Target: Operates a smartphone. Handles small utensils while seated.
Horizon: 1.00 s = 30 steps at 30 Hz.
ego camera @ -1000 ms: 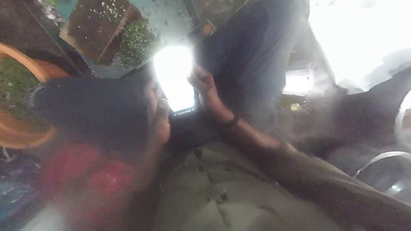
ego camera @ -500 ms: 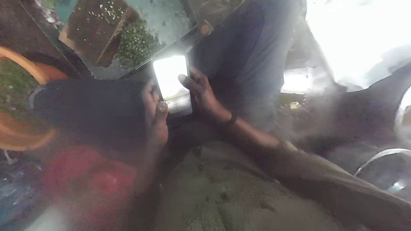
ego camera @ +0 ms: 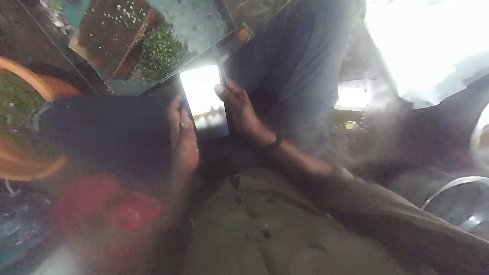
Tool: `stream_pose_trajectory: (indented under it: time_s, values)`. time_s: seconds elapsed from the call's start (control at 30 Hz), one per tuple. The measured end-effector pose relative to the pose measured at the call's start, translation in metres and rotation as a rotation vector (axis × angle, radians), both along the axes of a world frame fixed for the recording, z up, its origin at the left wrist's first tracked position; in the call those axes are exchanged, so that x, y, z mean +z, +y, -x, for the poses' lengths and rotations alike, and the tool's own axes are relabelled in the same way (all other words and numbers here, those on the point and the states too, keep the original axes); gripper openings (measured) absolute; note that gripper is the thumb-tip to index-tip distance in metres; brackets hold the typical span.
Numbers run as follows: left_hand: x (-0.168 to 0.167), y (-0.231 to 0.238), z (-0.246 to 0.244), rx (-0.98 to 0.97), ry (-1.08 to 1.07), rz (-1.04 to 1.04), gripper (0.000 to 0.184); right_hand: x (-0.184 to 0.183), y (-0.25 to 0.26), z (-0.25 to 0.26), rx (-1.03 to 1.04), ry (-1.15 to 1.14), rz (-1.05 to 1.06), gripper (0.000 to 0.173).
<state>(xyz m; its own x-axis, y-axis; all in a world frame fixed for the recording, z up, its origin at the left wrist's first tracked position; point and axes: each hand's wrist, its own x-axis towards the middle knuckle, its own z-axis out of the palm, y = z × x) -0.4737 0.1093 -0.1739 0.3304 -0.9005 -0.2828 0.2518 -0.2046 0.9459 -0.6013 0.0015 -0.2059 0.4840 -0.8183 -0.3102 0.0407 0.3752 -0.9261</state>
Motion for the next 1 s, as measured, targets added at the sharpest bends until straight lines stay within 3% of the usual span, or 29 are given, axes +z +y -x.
stream_pose_trajectory:
  time_s: [0.23,0.67,1.0]
  values:
    - [0.001,-0.001,-0.001,-0.004,0.031,-0.004,0.095,-0.001,0.000,0.000,-0.006,-0.040,-0.031,0.027]
    - [0.004,-0.004,-0.009,0.080,0.099,0.031,0.079,0.012,0.006,0.003,0.082,0.025,-0.096,0.019]
    - [0.003,-0.005,-0.010,0.072,0.117,0.033,0.081,0.005,0.001,-0.002,0.082,-0.011,-0.080,0.014]
